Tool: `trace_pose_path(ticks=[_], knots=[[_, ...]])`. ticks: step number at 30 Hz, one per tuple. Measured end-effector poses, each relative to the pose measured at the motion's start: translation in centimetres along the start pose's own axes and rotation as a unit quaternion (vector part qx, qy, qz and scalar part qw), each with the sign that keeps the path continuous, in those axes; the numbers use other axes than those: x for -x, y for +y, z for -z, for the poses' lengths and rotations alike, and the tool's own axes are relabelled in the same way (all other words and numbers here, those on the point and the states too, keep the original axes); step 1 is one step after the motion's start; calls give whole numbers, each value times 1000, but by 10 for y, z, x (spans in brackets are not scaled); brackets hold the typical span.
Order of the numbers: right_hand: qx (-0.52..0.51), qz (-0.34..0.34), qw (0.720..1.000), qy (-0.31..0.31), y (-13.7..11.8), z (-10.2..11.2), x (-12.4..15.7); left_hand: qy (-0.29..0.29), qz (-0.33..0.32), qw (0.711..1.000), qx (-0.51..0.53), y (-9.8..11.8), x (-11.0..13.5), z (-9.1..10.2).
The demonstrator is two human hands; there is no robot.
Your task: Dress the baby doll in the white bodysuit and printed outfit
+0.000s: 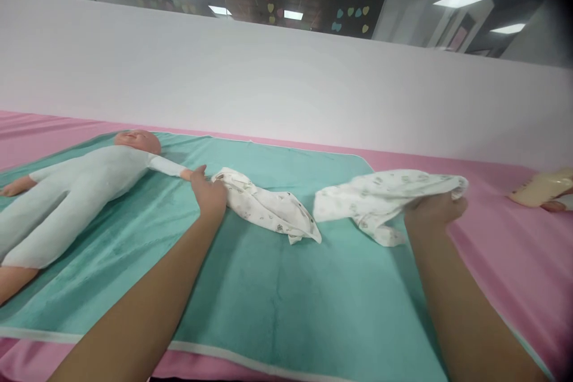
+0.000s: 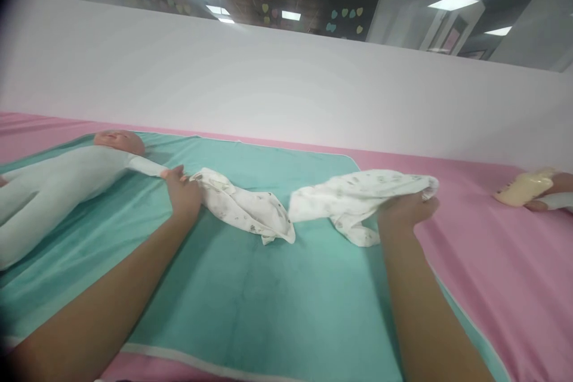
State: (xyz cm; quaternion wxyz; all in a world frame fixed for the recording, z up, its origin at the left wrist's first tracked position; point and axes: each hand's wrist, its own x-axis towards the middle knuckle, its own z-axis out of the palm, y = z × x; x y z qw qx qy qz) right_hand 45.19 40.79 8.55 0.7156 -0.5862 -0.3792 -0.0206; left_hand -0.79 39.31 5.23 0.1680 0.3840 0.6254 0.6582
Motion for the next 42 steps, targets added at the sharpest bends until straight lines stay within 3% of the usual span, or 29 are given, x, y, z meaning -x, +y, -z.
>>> trace_pose_path(ticks=[2, 3, 6, 8, 10, 12, 13, 16, 18, 21, 25, 29, 35, 38, 42], knots=[[67, -10, 996, 49, 8, 7, -1, -52, -136, 985, -90, 7, 11, -4], [99, 1, 994, 46, 9, 6, 4, -97, -202, 966, -127, 12, 18, -8], [179, 118, 971, -102, -3, -11, 36, -260, -311, 888, -218, 23, 37, -19], [182, 209, 913, -299, -20, -27, 67, -336, -316, 840, -287, 28, 46, -22], [163, 253, 811, -502, -38, -39, 96, -357, -302, 813, -347, 31, 52, -22], [160, 288, 733, -595, -53, -45, 119, -360, -284, 804, -378, 35, 56, -21], [169, 294, 715, -611, -57, -46, 126, -371, -267, 804, -381, 37, 57, -21], [227, 258, 720, -602, -57, -44, 126, -425, -212, 796, -376, 42, 60, -20], [284, 213, 731, -583, -48, -43, 112, -415, -197, 797, -392, 44, 59, -20], [364, 130, 746, -542, -29, -39, 83, -305, -203, 823, -434, 41, 48, -16], [402, 86, 774, -481, -19, -34, 68, -167, -252, 810, -503, 28, 31, -8], [206, 50, 836, -505, -38, -45, 105, -99, -230, 801, -543, 15, 23, -4], [62, -49, 800, -595, -70, -104, 183, -102, -211, 811, -536, 1, 15, 1], [0, -119, 779, -616, -74, -127, 192, -93, -252, 798, -540, -2, 9, 4], [-82, -179, 725, -660, -70, -131, 180, -69, -354, 778, -514, 0, 4, 4]])
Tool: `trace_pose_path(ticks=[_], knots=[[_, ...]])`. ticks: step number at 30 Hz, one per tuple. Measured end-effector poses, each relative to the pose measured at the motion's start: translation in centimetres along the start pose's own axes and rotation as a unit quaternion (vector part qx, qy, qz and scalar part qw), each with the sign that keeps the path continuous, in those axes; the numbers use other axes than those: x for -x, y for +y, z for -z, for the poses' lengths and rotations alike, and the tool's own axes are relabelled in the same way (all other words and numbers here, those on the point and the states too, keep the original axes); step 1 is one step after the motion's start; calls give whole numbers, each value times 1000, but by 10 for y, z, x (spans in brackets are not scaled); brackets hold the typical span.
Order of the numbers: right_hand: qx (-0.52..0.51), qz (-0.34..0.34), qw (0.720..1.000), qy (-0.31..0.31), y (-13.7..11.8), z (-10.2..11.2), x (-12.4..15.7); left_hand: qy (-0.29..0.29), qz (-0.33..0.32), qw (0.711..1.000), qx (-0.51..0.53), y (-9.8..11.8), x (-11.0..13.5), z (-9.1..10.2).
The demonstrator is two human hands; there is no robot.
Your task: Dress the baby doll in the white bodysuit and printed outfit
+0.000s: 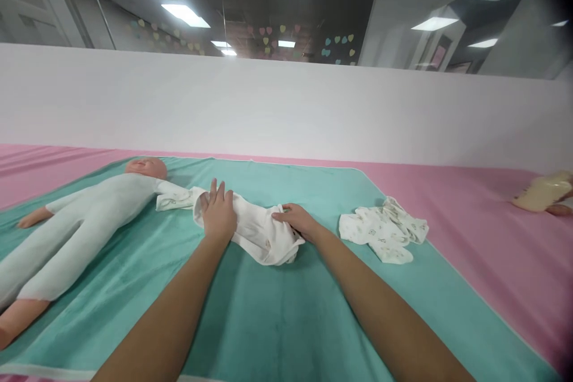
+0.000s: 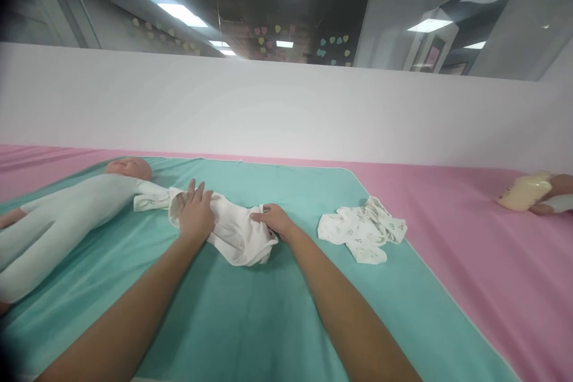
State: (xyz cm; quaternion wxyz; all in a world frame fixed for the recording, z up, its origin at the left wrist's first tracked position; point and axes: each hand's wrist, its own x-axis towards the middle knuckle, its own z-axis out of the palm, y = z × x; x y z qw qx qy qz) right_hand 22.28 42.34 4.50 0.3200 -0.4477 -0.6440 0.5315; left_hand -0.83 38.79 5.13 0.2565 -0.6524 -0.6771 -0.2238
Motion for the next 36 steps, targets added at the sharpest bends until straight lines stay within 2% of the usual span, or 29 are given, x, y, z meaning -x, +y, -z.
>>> trace_pose_path(ticks=[2, 5, 8, 11, 13, 15, 18, 21, 23, 26, 27, 29, 31, 32, 33, 34, 36], knots=[[-25, 7, 999, -40, 0, 9, 4, 1, -39, 999, 18, 2, -2, -1], [-44, 40, 996, -69, 1, 12, 10, -37, -74, 995, 61, 5, -2, -6], [-65, 72, 993, -71, 4, 4, 11, -91, -62, 984, 143, 5, 0, -12], [-108, 88, 988, -72, 6, -5, 11, -140, -31, 956, 254, 1, 0, -16], [-155, 97, 980, -78, 5, -4, 13, -125, 3, 949, 290, -3, 0, -17], [-205, 111, 969, -78, 1, 6, 18, -68, 14, 957, 282, -4, -1, -14], [-286, 142, 942, -103, -10, 28, 28, 10, -40, 974, 222, 3, -2, -3], [-346, 136, 911, -177, -17, 50, 39, 12, -74, 983, 167, 16, -2, 12], [-336, 114, 915, -191, -18, 60, 44, -4, -51, 988, 146, 21, -2, 20], [-243, 69, 955, -158, -14, 71, 46, -14, 35, 992, 122, 20, -3, 25], [-192, 54, 972, -125, -12, 73, 44, -13, 66, 991, 117, 18, -3, 25], [-95, 37, 995, -18, -8, 78, 40, -9, 108, 988, 108, 12, -4, 26], [-44, 49, 992, 103, -8, 83, 37, -5, 122, 987, 102, 6, -5, 26], [-44, 62, 987, 143, -10, 87, 37, -1, 127, 987, 102, 3, -6, 27], [-62, 77, 983, 152, -13, 91, 39, 1, 130, 985, 110, 0, -8, 28], [-88, 87, 984, 128, -17, 96, 43, -2, 132, 982, 133, -3, -9, 29], [-124, 84, 988, 19, -26, 105, 54, -44, 136, 964, 226, -10, -12, 33]])
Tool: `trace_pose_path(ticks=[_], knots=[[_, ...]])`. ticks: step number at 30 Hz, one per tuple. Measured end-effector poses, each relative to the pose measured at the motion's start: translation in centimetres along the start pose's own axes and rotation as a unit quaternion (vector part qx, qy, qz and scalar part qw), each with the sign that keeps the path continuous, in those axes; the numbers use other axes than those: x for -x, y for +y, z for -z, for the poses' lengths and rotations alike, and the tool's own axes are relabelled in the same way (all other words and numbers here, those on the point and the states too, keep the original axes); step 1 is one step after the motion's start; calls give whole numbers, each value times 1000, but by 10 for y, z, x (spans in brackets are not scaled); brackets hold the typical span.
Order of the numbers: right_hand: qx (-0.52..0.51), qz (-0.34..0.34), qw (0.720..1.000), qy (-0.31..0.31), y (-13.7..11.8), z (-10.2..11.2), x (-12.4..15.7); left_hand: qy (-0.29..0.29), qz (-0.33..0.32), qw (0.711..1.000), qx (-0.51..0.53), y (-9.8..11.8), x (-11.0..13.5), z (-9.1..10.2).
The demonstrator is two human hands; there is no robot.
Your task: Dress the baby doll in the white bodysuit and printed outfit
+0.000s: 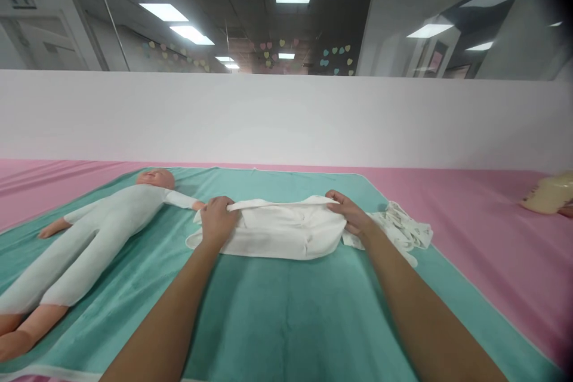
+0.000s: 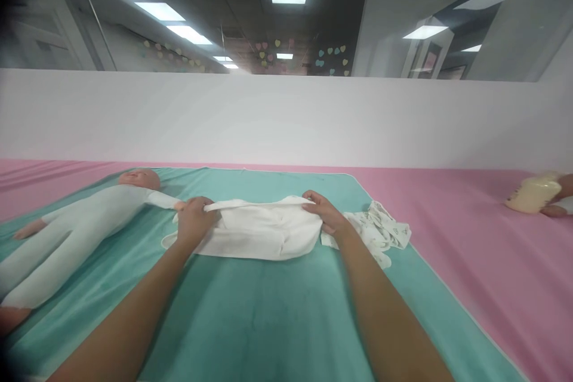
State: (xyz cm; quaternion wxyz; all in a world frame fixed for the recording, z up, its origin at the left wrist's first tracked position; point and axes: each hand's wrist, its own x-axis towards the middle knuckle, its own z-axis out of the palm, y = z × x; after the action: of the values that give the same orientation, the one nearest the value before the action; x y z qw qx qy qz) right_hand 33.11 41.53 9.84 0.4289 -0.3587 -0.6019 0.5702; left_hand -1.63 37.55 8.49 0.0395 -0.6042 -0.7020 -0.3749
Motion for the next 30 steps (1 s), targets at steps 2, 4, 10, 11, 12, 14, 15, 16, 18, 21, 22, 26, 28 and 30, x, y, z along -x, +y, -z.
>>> trace_pose_path(ticks=[2, 4, 10, 11, 12, 14, 15, 16, 18, 21, 22, 26, 28, 30], knots=[[12, -63, 988, -138, -13, 3, 9, -111, 16, 986, 121, -3, -1, 8], [87, -131, 960, -232, -20, -1, 13, -232, 27, 943, 237, -6, 0, 15], [305, -90, 905, -282, -8, -38, 3, -229, 33, 937, 263, -6, 4, 16], [335, -67, 902, -263, -5, -43, 1, -191, 19, 962, 195, -4, 4, 14], [360, -39, 902, -235, -2, -49, 0, -152, -5, 980, 124, -2, 4, 12], [390, 36, 906, -163, 4, -62, -1, -78, -61, 995, 9, 3, 5, 9], [398, 75, 903, -140, 7, -69, -1, -44, -85, 995, -24, 6, 6, 8], [408, 105, 897, -131, 11, -77, -2, -12, -101, 994, -41, 10, 8, 8], [436, 137, 881, -125, 19, -92, -4, 47, -107, 993, -33, 18, 12, 11], [447, 125, 884, -52, 20, -104, -8, 113, -50, 990, 71, 30, 16, 19], [422, 124, 898, -20, 15, -103, -9, 121, -20, 984, 128, 33, 15, 23], [205, 122, 970, -37, -23, -76, -7, -53, 42, 906, 418, 30, 7, 35], [122, 83, 984, -104, -44, -61, -3, -183, 50, 831, 523, 23, 5, 40], [78, 64, 987, -129, -62, -52, 3, -232, 55, 789, 566, 14, 6, 44]])
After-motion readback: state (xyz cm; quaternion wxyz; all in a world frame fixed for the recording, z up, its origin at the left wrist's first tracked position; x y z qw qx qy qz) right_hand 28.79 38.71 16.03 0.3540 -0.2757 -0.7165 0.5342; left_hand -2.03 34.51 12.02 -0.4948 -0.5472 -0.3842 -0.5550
